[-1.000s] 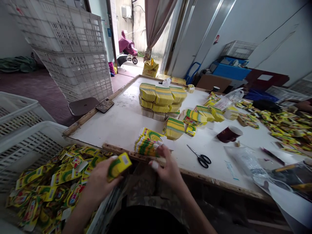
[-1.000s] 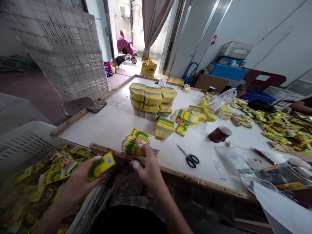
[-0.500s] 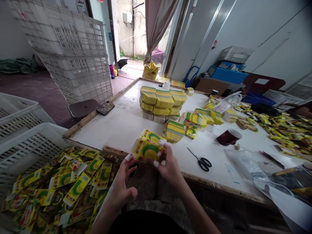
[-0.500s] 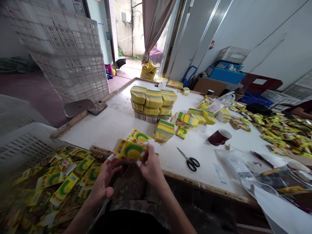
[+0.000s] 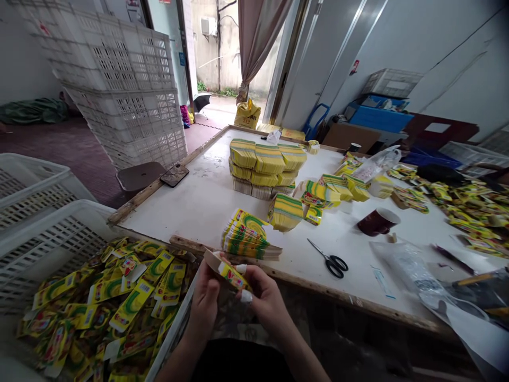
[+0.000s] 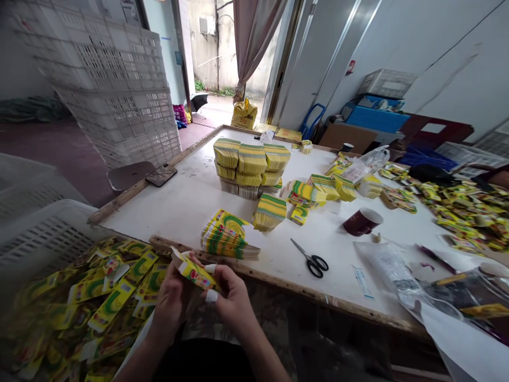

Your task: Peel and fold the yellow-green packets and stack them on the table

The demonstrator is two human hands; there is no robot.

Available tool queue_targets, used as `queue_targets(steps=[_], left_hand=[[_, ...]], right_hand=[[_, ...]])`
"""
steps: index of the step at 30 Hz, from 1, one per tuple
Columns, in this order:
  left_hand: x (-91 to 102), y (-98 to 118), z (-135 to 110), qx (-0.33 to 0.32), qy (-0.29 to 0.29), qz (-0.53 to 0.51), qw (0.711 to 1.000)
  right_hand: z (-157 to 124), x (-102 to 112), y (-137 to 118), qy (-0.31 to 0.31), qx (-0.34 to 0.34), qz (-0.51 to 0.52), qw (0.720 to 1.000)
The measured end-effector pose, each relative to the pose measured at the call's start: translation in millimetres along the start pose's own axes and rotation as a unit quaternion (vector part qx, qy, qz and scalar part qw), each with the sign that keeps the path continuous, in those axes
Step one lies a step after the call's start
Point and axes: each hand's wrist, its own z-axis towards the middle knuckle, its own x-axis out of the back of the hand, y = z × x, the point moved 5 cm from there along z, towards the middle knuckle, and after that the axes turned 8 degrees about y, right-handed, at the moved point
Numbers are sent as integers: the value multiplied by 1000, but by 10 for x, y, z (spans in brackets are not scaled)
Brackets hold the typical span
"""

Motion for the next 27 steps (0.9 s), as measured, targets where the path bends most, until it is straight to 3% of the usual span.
queue_targets(steps=[5,8,13,17,21,24,27], left_hand=[[87,-152,-34,76,38,-57,995],[52,-207,-94,96,21,-65,993],[0,-150,-161,95,15,-60,994],[-2,-26,-172,64,32,28,997],[2,-21,-159,75,28,45,996],[74,-28,-85,80,59,-23,995],[217,64,30,52,76,-18,996]], right_hand=[[-2,32,15,13,-63,104,992],[-18,-18,35,25,-68,160,984],[-33,-82,50,35,-96,196,975],[-52,-74,94,54,-104,189,975],[-38,0,118,74,-69,131,986],[-22,61,66,51,3,-14,999],[-43,121,13,14,67,-143,987]])
